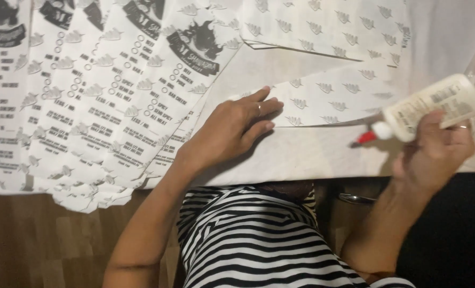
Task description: Applying liquid glue from a bottle onto paper strips and smoothing them down on a work surface.
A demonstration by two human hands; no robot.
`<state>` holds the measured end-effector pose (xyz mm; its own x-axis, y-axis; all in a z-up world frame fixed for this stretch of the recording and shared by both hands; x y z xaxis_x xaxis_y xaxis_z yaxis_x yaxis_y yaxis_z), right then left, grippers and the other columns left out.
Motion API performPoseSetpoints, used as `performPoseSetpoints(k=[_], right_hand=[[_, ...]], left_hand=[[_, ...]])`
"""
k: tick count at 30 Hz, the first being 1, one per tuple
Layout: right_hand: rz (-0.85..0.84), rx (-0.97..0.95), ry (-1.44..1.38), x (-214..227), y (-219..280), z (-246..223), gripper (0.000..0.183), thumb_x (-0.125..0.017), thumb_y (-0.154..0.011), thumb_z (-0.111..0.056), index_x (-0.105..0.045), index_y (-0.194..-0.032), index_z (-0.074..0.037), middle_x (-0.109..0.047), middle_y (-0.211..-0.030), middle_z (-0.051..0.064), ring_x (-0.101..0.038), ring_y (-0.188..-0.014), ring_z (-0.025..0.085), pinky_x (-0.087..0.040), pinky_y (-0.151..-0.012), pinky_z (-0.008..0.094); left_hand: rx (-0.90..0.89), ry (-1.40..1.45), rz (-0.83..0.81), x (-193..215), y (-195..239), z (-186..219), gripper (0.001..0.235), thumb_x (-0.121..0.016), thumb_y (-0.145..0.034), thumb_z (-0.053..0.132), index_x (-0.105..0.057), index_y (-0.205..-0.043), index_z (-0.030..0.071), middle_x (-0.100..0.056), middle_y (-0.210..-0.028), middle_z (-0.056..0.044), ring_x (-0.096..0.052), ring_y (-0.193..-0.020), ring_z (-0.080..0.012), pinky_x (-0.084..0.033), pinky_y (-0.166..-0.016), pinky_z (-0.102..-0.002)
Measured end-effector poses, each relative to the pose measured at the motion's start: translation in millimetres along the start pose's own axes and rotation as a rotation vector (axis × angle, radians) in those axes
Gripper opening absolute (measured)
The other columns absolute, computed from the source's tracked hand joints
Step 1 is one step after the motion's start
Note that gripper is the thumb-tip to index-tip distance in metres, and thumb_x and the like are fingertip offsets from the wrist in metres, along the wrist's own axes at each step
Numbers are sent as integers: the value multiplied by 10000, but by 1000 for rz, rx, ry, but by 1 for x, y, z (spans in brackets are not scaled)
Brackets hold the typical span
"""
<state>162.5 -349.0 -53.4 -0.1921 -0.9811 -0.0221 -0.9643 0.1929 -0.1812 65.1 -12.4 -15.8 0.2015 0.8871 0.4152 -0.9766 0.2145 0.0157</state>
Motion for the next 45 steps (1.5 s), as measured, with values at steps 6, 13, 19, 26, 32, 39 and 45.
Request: performPoseSetpoints(k=[6,13,19,26,32,39,45], right_hand=[[-8,294,871,86,-18,3,215,-871,-1101,-67,-770,-1214,85,-676,-1016,115,-641,-888,199,-544,-749,335],[-540,822,1239,-47,54,-24,472,-613,-1063,-76,-507,-1463,150,-560,-1394,372,-523,-1324,518,-355,-1206,601],[-993,508,1219,-92,101,14,901,-334,-1006,-689,-35,-1652,-137,9,-1737,20,93,-1596,324,114,-1248,660],[-578,621,1231,-13,49,-1,729,-443,-1133,-498,-356,-1610,46,-349,-1661,244,-29,-1528,386,31,-1124,799],[-569,621,1165,-14,49,-4,746,-451,-1150,-444,-422,-1578,167,-334,-1666,301,-19,-1520,482,20,-1095,848],[-480,590,1089,-14,16,-14,313,-629,-1172,-144,-693,-1332,117,-654,-1392,298,-495,-1387,558,-142,-1144,757],[-541,722,967,-75,-36,-32,292,-802,-1035,44,-694,-1274,171,-630,-1335,354,-532,-1291,476,-507,-1086,549]], left_hand=[[-310,-296,80,-21,8,-4,239,-622,-987,49,-703,-1198,-30,-609,-1384,-246,-455,-1419,-419,-488,-1103,-498],[-308,-425,106,-30,13,1,275,-640,-978,27,-693,-1234,-59,-569,-1428,-281,-435,-1430,-437,-483,-1122,-506],[-313,-674,82,-38,34,-16,447,-527,-1077,187,-514,-1497,37,-431,-1601,-158,-354,-1511,-383,-257,-1256,-552],[-176,-661,280,-21,67,-8,393,-668,-997,37,-619,-1386,14,-585,-1467,-178,-488,-1428,-416,-340,-1228,-573],[-238,-777,592,-32,45,10,189,-708,-980,110,-703,-848,-26,-739,-1042,-251,-682,-1120,-445,-548,-1071,-511],[-194,-898,133,-96,4,-6,971,-406,-989,753,-243,-1608,22,-175,-1668,-257,-156,-1567,-414,-148,-1293,-587],[-293,-1037,163,-114,42,6,885,-571,-870,494,-311,-1548,-12,-419,-1518,-286,-425,-1415,-422,-399,-1149,-580]])
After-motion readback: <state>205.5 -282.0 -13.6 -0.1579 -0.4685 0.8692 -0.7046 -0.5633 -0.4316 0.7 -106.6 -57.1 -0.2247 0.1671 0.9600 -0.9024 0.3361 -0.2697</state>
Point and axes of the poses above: each hand's wrist, its own y-axis away from the middle knuckle, its own x-axis out of the back of the hand, z = x × y, the point moved 4 cm from there along -y, towards the middle knuckle
